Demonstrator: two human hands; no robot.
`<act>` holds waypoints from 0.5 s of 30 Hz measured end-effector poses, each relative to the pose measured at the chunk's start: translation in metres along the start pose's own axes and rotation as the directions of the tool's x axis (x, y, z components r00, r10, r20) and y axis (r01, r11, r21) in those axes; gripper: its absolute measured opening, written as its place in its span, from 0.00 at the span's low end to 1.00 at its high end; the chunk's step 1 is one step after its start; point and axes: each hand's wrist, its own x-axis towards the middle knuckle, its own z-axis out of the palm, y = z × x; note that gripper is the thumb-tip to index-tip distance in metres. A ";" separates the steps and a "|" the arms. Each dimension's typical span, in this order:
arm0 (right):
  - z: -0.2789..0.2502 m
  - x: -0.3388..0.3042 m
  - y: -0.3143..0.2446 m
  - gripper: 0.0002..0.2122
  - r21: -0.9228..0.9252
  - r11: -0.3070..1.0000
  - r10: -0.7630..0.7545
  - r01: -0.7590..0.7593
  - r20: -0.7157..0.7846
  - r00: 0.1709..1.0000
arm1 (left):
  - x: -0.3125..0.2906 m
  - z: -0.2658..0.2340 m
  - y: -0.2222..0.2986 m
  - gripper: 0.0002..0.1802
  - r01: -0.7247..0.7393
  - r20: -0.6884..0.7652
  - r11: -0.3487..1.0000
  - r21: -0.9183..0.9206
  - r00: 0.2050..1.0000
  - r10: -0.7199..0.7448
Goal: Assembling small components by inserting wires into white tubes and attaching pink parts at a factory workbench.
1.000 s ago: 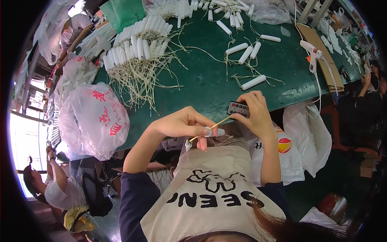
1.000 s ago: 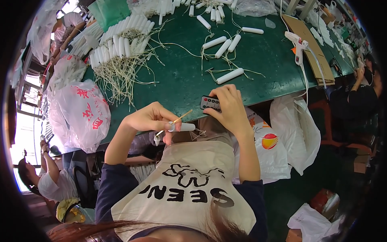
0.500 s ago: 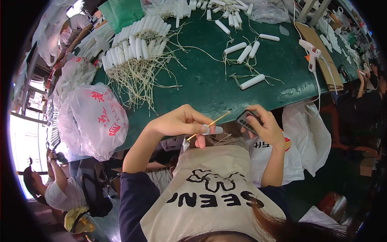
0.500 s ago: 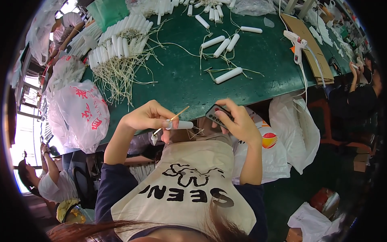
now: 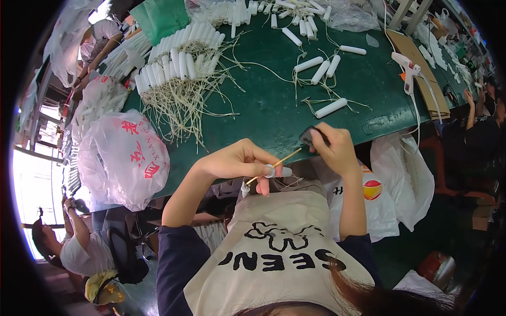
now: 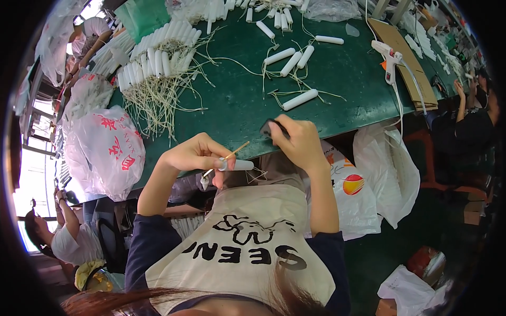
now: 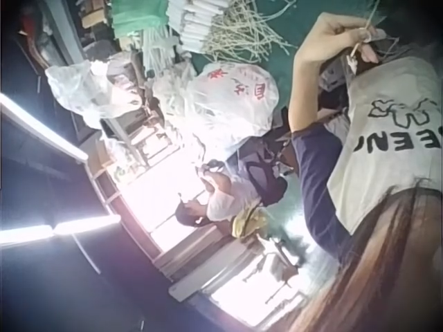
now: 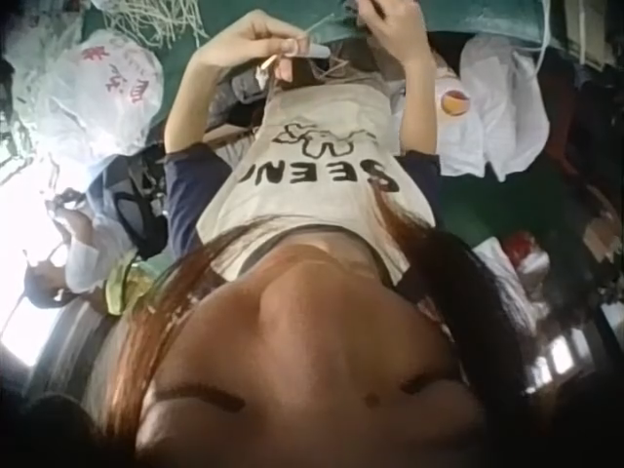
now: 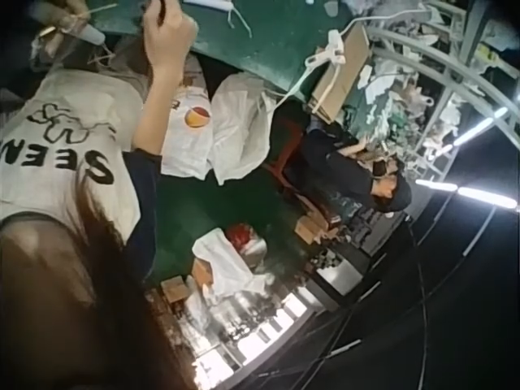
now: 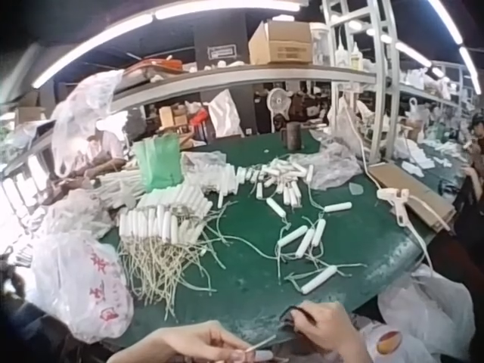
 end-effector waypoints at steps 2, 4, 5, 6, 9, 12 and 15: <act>0.011 0.013 0.004 0.08 -0.402 0.910 -0.159 0.103 -0.109 0.981 | -0.001 -0.001 -0.002 0.11 0.001 -0.005 1.000 0.005 1.000 -0.001; 0.022 0.021 0.003 0.08 -0.483 0.874 -0.115 0.053 -0.101 0.988 | -0.002 0.000 -0.003 0.13 -0.002 0.001 1.000 0.014 1.000 0.002; 0.028 0.024 0.009 0.08 -0.527 0.847 -0.158 0.073 -0.117 0.980 | -0.003 0.000 -0.002 0.13 -0.003 0.000 1.000 0.019 1.000 0.003; 0.032 0.026 0.014 0.08 -0.570 0.817 -0.200 0.092 -0.131 0.971 | -0.003 0.001 -0.001 0.13 -0.006 -0.002 1.000 0.022 1.000 0.007; 0.037 0.024 0.018 0.07 -0.573 0.818 -0.187 0.054 -0.177 0.966 | -0.005 0.000 0.001 0.12 -0.015 -0.006 1.000 0.019 1.000 0.015; 0.038 0.023 0.019 0.08 -0.559 0.825 -0.258 0.082 -0.244 0.935 | -0.005 -0.002 -0.001 0.12 -0.021 -0.030 1.000 0.007 0.999 0.021; 0.033 0.017 0.016 0.10 -0.509 0.835 -0.385 0.209 -0.269 0.883 | -0.004 -0.004 0.001 0.12 -0.033 -0.066 0.999 0.007 0.997 0.033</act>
